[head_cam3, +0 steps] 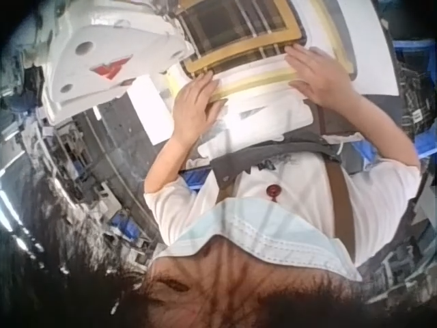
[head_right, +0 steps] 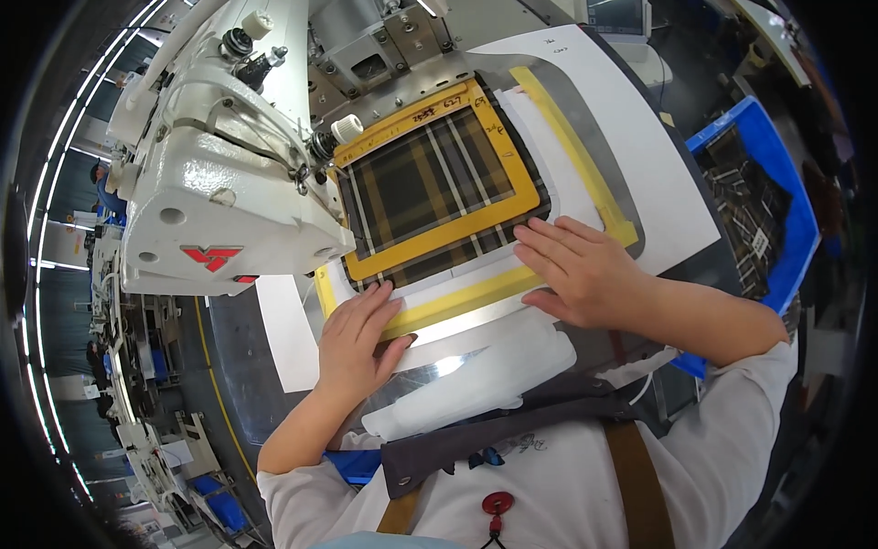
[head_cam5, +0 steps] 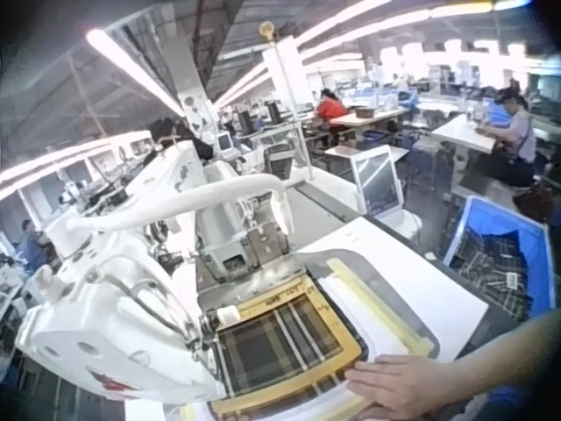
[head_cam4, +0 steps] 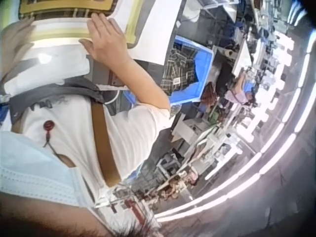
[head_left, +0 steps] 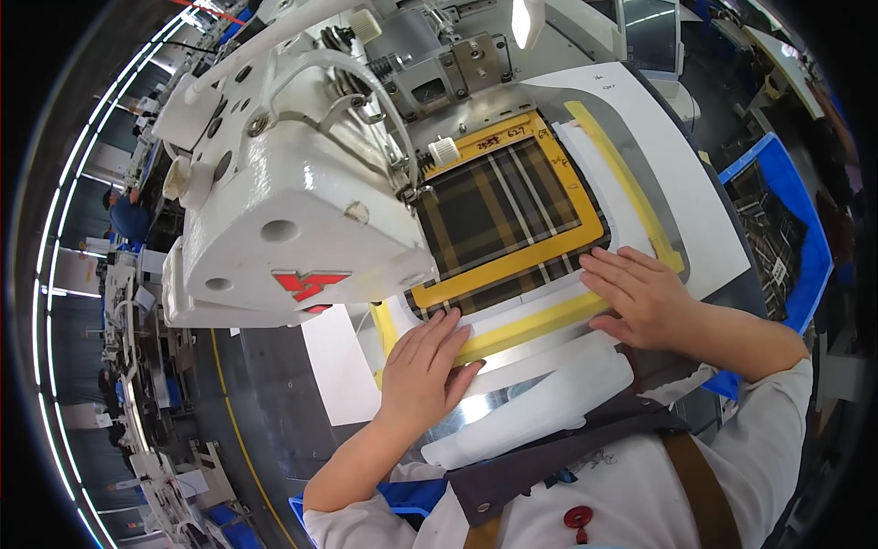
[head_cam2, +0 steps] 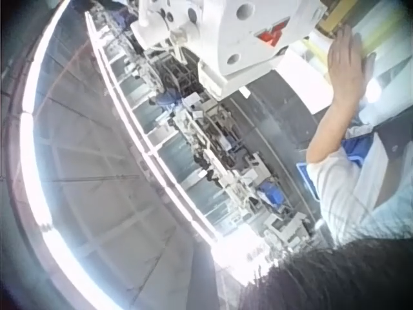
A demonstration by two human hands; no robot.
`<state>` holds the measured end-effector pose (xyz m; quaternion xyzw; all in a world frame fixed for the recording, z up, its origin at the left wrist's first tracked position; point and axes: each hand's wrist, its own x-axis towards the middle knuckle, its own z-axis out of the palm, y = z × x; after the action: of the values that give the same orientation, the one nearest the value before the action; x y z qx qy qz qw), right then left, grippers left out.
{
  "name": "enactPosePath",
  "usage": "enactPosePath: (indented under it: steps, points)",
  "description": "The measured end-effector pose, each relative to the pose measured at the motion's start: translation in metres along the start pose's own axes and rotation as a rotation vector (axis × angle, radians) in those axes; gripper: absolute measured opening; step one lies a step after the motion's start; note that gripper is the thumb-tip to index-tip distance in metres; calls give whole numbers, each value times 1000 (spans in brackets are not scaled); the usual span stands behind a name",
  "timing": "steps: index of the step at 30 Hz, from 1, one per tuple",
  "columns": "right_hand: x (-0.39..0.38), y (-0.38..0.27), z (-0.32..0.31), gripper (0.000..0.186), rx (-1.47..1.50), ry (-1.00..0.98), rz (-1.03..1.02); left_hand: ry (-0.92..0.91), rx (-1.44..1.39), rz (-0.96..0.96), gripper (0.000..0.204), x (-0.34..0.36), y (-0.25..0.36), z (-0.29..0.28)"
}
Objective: Operating an automated industrial sewing machine to embroider brand patches onto plaid fabric pieces.
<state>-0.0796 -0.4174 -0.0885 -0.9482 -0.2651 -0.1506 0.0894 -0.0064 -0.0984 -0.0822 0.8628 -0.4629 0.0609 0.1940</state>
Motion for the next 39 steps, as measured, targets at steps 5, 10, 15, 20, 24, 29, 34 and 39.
enactPosePath:
  steps: [5,10,15,20,24,29,34,39]
  points:
    - [-8,4,7,51,60,31,34,-23,59,19,45,7,-3,4]
    - [-20,0,-21,36,209,103,155,-38,95,2,36,-7,-8,-3]
    - [-135,121,-59,21,188,597,1159,-24,94,-31,35,-6,0,-1]
    - [-322,200,12,62,138,-38,1535,-28,96,-60,35,-3,2,4]
    - [-312,186,5,39,-36,9,1450,-17,91,-43,30,-5,5,2]
    - [-200,137,-78,24,-406,357,1027,15,112,-76,31,-6,4,-3]
    - [-83,57,-145,20,245,352,530,48,40,9,31,7,1,1]
    - [47,71,-86,24,552,-74,234,70,23,-39,30,-3,-10,-11]
